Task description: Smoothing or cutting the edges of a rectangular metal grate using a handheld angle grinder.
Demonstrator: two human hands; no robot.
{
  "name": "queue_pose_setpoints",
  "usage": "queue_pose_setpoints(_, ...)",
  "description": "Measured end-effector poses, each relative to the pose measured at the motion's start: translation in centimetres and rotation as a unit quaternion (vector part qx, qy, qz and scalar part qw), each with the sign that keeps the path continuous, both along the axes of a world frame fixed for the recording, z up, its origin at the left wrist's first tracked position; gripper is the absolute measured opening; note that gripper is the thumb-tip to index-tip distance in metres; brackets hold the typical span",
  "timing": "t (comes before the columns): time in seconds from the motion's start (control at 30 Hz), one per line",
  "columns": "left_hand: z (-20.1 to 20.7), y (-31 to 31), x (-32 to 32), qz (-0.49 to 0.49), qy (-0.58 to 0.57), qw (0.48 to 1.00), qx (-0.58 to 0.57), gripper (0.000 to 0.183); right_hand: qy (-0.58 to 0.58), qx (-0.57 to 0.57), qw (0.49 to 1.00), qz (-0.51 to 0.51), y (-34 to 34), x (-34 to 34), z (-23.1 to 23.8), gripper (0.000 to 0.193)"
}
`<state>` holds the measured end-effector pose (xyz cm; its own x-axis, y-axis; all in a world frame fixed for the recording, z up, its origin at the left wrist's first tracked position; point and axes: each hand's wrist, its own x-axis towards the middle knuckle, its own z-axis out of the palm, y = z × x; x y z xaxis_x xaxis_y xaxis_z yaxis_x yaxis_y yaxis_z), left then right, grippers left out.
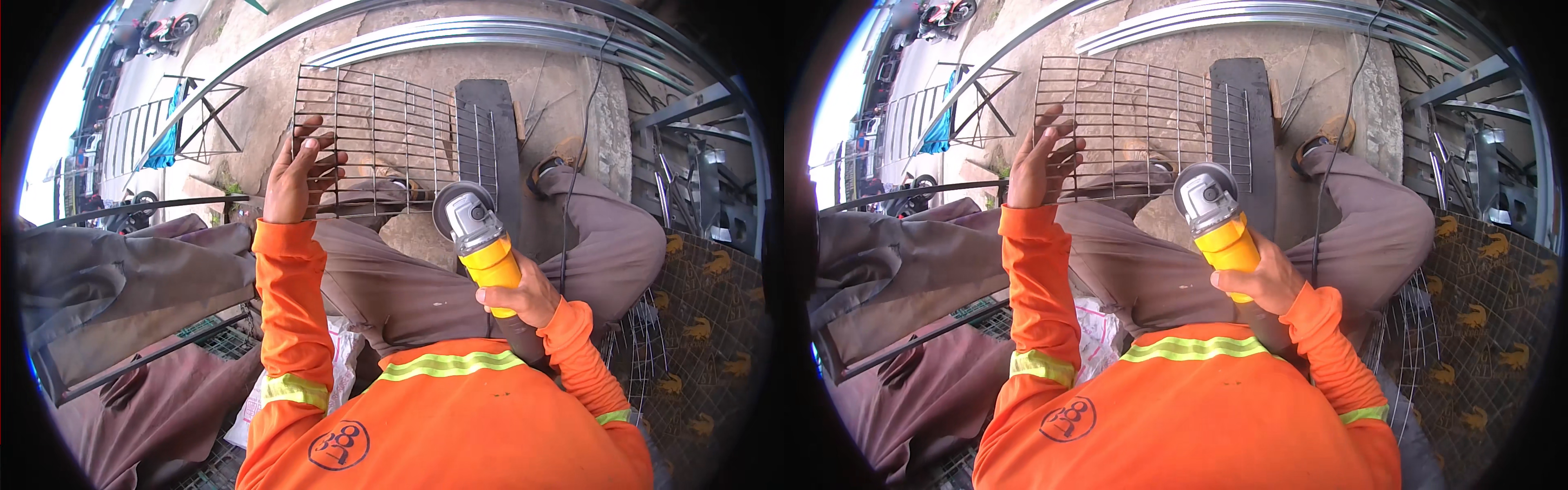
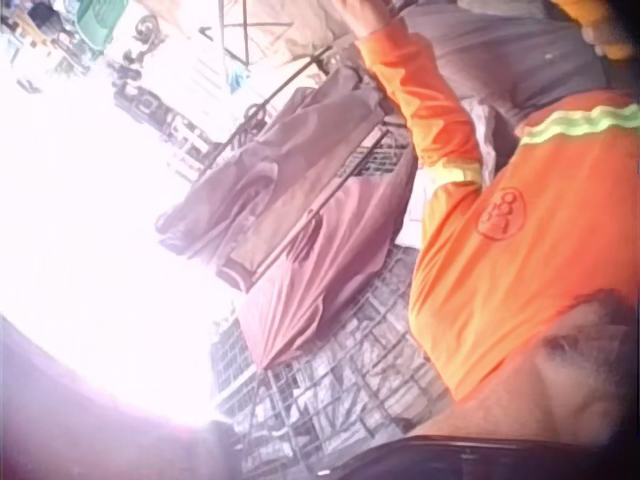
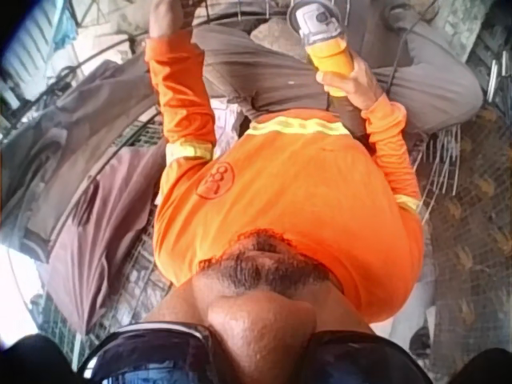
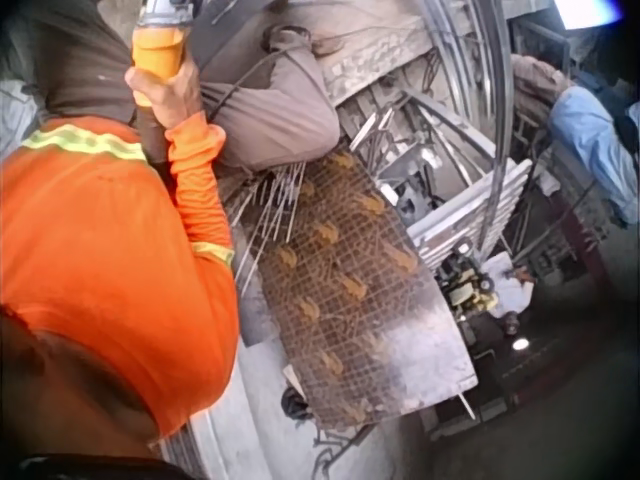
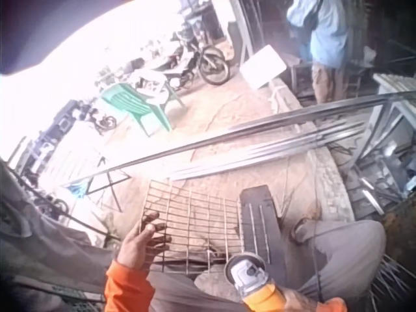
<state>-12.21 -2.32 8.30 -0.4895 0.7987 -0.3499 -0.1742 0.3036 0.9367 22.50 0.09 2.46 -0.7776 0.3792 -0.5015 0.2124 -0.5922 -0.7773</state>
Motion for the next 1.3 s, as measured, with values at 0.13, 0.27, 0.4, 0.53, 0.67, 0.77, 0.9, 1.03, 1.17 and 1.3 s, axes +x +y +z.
queue_pose_setpoints(0.13, 0.6, 0.3, 0.7, 0.007, -0.017, 1.000, 0.006, 0.038, 0.009, -0.012, 1.000, -0.012, -0.1, -0.9, -0.3, 0.052)
queue_pose_setpoints(0.27, 0.8, 0.4, 0.9, 0.005, -0.014, 1.000, 0.003, 0.039, 0.034, 0.009, 0.999, -0.023, -0.7, -2.1, -0.6, 0.052)
queue_pose_setpoints(0.4, 1.0, 0.0, 1.2, 0.013, -0.011, 1.000, 0.002, 0.039, 0.041, -0.025, 0.998, -0.034, -0.4, -3.1, -0.9, 0.050)
queue_pose_setpoints(0.53, 0.6, 0.1, 0.9, 0.003, 0.002, 1.000, 0.001, 0.039, 0.052, -0.018, 0.996, -0.072, 2.6, -5.3, -2.4, 0.046)
queue_pose_setpoints(0.67, 0.1, 0.0, 0.4, -0.009, 0.007, 1.000, 0.004, 0.040, 0.072, -0.035, 0.992, -0.097, 7.5, -8.4, -3.6, 0.042)
queue_pose_setpoints(0.77, 0.0, 0.2, 0.3, -0.021, -0.002, 1.000, 0.012, 0.041, 0.072, -0.029, 0.989, -0.125, 10.8, -10.4, -4.2, 0.040)
queue_pose_setpoints(0.9, 1.2, 0.7, 1.4, -0.022, 0.024, 0.999, 0.007, 0.042, 0.087, -0.042, 0.983, -0.158, 12.7, -12.5, -2.7, 0.038)
queue_pose_setpoints(1.03, 3.1, 1.6, 3.7, -0.010, 0.019, 1.000, 0.007, 0.042, 0.072, -0.022, 0.975, -0.207, 12.5, -12.3, -1.5, 0.036)
queue_pose_setpoints(1.17, 3.6, 1.8, 4.8, -0.019, 0.019, 0.999, 0.027, 0.041, 0.065, 0.055, 0.984, -0.155, 12.5, -11.1, -0.7, 0.037)
queue_pose_setpoints(1.3, 3.9, 2.6, 6.1, -0.051, 0.054, 0.997, 0.035, 0.044, 0.037, 0.033, 0.989, -0.138, 11.8, -9.3, 1.1, 0.036)
